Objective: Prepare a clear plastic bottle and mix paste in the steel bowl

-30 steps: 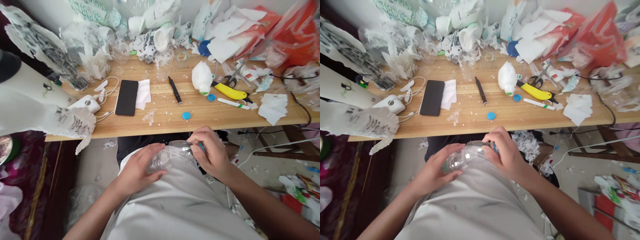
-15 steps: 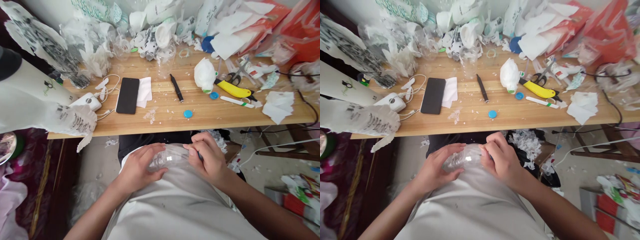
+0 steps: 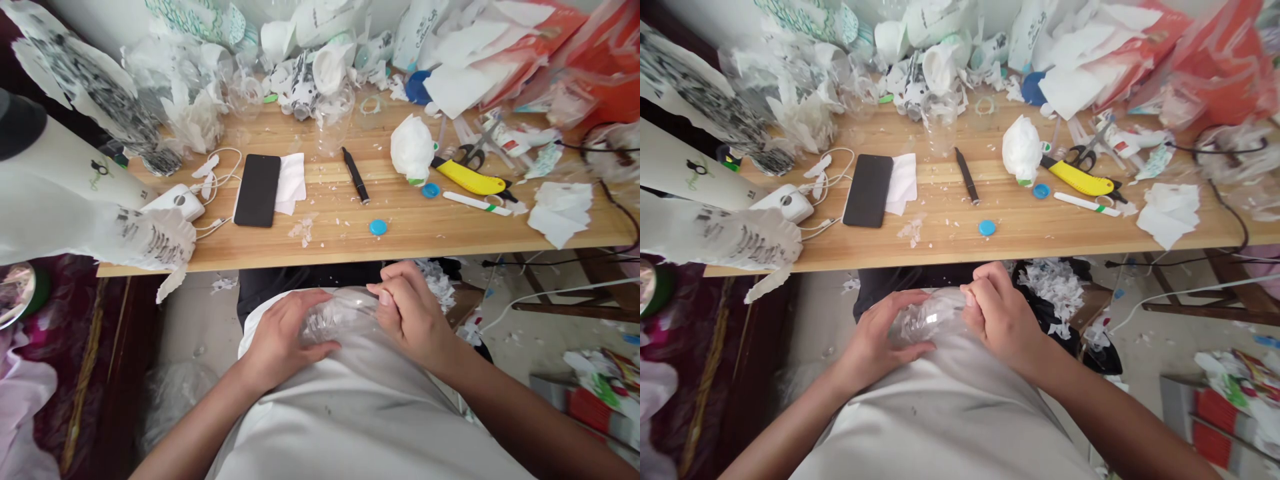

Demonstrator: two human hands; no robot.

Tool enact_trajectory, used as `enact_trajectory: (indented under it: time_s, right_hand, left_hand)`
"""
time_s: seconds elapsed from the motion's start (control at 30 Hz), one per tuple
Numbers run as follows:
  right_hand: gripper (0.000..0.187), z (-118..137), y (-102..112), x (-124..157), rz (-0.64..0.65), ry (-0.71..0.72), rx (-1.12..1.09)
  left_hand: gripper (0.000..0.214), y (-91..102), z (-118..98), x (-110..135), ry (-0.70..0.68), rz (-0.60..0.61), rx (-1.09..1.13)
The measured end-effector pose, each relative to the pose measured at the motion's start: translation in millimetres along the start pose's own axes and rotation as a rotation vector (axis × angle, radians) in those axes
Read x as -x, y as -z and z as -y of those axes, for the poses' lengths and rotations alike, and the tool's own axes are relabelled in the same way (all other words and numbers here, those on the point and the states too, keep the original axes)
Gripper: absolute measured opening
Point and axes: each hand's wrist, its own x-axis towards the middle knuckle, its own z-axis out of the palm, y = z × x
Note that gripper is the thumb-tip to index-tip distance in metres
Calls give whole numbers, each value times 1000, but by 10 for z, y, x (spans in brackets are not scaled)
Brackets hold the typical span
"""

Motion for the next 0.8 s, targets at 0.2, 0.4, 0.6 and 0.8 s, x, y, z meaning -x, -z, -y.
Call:
enact_trajectory:
  time_s: [0.2, 0.4, 0.6, 0.8]
  right_hand:
    - [11, -51, -6, -38, 65, 21, -31]
    - [11, -71, -35, -33, 98, -3, -76]
    - [12, -87, 12, -76, 111, 85, -72]
    - [15, -84, 72, -163, 119, 300, -53]
  left_hand:
    - [60, -24, 35, 0, 6, 9, 69]
    - [57, -2, 45, -11, 32, 36, 115]
    - [67, 179, 5, -12, 299, 148, 377]
    - [70, 290, 117, -95, 455, 326, 436]
